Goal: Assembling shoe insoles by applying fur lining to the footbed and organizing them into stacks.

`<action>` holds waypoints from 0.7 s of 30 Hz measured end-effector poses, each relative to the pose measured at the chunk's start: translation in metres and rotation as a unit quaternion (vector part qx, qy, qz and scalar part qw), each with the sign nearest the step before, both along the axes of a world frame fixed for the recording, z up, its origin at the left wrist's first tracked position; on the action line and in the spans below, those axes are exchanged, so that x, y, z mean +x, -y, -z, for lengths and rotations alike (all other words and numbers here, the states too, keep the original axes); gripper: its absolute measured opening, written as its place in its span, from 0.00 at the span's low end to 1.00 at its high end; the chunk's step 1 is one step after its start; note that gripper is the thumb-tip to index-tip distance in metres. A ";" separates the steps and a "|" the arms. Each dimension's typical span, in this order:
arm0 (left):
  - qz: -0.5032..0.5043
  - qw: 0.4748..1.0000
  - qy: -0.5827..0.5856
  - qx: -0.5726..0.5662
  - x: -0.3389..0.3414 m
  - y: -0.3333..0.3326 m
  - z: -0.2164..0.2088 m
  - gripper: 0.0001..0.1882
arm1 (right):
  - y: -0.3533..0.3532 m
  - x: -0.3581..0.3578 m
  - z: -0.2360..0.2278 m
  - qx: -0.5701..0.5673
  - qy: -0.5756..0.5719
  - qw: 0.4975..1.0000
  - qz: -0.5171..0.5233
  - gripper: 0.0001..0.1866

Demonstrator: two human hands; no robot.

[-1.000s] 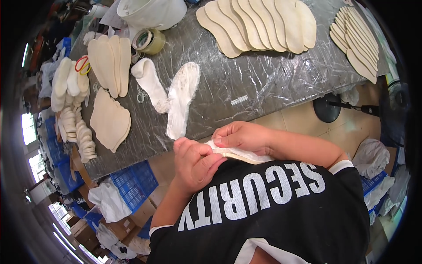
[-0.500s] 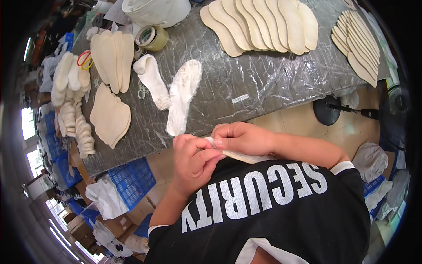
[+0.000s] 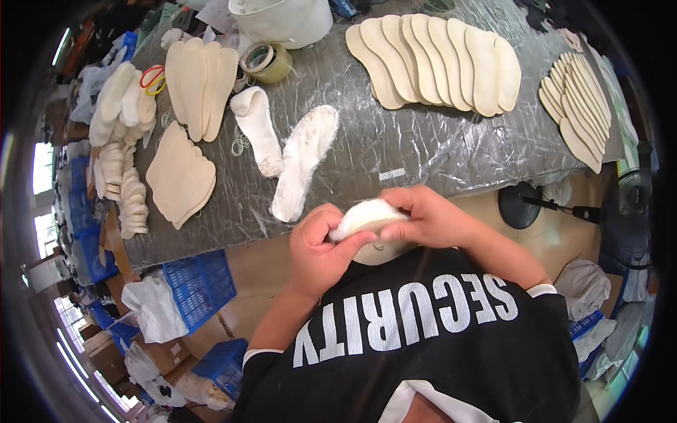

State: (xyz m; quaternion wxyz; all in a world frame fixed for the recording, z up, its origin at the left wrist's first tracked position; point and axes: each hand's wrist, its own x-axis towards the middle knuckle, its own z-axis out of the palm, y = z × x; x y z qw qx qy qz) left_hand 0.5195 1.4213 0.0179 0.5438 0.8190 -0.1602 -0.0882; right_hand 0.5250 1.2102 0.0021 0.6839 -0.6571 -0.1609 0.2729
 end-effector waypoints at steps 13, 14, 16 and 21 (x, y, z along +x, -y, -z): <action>0.028 0.932 -0.244 -0.267 0.068 0.046 0.009 0.37 | 0.020 0.062 0.053 0.392 -0.216 0.883 0.139 0.19; 0.027 0.945 -0.227 -0.235 0.071 0.048 0.010 0.38 | 0.020 0.063 0.054 0.411 -0.221 0.873 0.144 0.19; 0.028 0.946 -0.221 -0.234 0.078 0.053 0.011 0.37 | 0.023 0.066 0.058 0.394 -0.220 0.878 0.157 0.19; 0.025 0.939 -0.235 -0.248 0.082 0.063 0.017 0.27 | 0.026 0.069 0.063 0.411 -0.213 0.867 0.185 0.20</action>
